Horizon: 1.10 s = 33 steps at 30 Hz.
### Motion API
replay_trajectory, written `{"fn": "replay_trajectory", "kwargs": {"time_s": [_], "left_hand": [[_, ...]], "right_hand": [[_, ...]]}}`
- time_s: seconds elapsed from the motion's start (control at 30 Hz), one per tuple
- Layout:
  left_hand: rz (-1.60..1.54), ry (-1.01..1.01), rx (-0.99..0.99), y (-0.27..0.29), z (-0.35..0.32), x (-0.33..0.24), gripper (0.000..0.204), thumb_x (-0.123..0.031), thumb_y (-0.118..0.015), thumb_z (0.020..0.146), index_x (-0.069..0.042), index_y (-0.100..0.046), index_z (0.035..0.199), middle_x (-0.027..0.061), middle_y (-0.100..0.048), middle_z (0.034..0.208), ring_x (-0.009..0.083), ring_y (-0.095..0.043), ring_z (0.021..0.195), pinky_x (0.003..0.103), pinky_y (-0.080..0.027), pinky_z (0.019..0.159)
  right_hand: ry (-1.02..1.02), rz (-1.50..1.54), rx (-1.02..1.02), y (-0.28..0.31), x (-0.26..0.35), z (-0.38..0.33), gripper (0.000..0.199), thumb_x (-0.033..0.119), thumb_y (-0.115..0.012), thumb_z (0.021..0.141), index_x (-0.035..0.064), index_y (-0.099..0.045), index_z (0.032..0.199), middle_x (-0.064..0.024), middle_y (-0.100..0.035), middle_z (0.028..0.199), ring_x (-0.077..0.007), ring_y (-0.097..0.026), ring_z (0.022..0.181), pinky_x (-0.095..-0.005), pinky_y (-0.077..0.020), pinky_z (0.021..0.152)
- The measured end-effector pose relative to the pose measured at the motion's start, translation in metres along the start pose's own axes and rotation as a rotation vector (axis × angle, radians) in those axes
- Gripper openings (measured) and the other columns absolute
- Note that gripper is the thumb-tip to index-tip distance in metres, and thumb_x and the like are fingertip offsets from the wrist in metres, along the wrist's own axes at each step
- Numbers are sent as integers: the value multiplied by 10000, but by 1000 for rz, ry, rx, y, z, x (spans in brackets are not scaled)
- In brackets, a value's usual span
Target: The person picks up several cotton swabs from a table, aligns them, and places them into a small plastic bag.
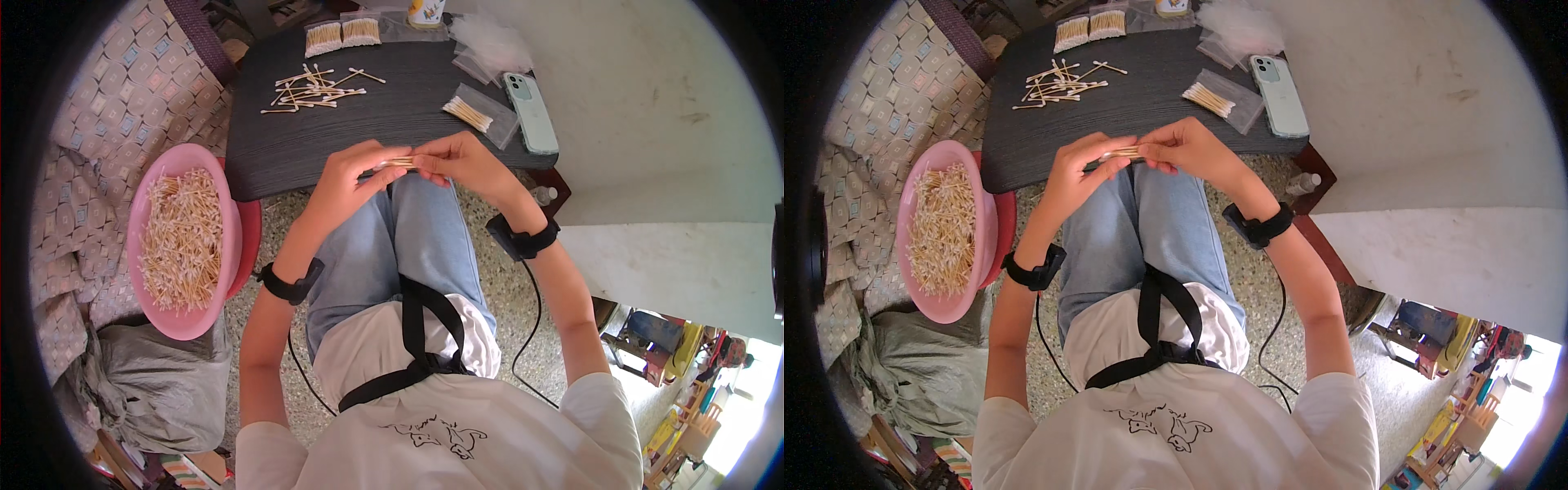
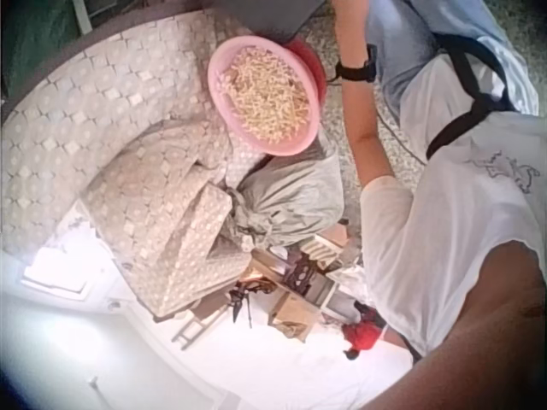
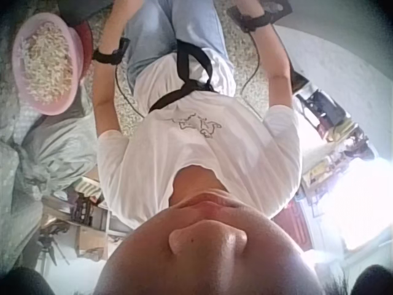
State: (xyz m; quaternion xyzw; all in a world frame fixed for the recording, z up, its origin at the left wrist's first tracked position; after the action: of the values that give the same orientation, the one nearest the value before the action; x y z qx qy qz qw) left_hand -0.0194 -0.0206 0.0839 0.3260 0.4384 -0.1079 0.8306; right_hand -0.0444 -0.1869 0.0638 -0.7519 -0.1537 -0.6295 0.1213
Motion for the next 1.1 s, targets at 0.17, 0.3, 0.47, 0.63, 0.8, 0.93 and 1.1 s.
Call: {"fn": "replay_trajectory", "kwargs": {"time_s": [0.17, 0.3, 0.47, 0.63, 0.8, 0.93, 1.1], "left_hand": [[-129, 29, -9, 2, -3, 0, 160, -61, -631, 866, -10, -694, 1004, 58, -619, 721, 108, -569, 524, 243, -448, 492], [-329, 344, -32, -3, -2, 21, 195, -151, -631, 899, 12, -699, 984, 40, -603, 679, 94, -552, 548, 224, -429, 511], [-408, 453, -27, -10, -3, 33, 256, -212, -631, 909, 33, -697, 942, 38, -602, 673, 99, -548, 542, 222, -424, 511], [-457, 422, -33, -17, -3, 34, 290, -227, -587, 938, 37, -662, 1032, 61, -624, 740, 127, -609, 637, 236, -481, 602], [-466, 387, -103, -9, -8, 47, 292, -195, -531, 965, 36, -617, 1122, 98, -647, 846, 152, -648, 771, 264, -521, 722], [-383, 428, -13, -7, -18, 46, 281, -171, -518, 969, 44, -613, 1121, 105, -655, 876, 154, -649, 794, 270, -524, 738], [-416, 422, 43, -10, -20, 43, 259, -150, -515, 966, 42, -621, 1106, 107, -659, 889, 152, -651, 793, 267, -521, 735]], "right_hand": [[-65, 201, 21, -8, -2, -5, 238, 202, -622, 916, -14, -685, 994, 11, -576, 712, -48, -488, 603, -194, -379, 522], [19, -151, -209, -10, 2, -5, 206, 175, -629, 900, -9, -687, 972, -17, -587, 688, -101, -518, 579, -242, -405, 522], [492, -726, -327, -20, 18, -11, 157, 101, -633, 851, -17, -666, 950, -130, -620, 736, -234, -572, 604, -328, -450, 567], [500, -726, -352, -11, 20, -16, 133, 69, -629, 838, -19, -665, 931, -160, -641, 791, -294, -609, 664, -350, -473, 605], [314, -1042, -806, 83, 3, -25, 151, 101, -579, 850, 4, -693, 869, -204, -653, 799, -360, -642, 747, -427, -510, 655], [31, -1278, -912, 116, -5, -27, 157, 121, -597, 846, 4, -691, 802, -213, -643, 752, -382, -635, 734, -442, -516, 659], [92, -1248, -828, 98, -15, -24, 122, 92, -598, 818, 5, -668, 768, -208, -633, 716, -375, -636, 717, -449, -521, 670]]}}
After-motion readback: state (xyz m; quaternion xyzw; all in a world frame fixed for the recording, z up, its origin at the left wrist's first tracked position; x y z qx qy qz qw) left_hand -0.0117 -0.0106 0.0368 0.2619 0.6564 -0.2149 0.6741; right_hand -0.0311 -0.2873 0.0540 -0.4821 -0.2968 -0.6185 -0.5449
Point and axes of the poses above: each hand's wrist, its own z-axis towards the middle knuckle, its own y-axis out of the back of the hand, x = y × z, the point moved 5 cm from there along z, towards the middle knuckle
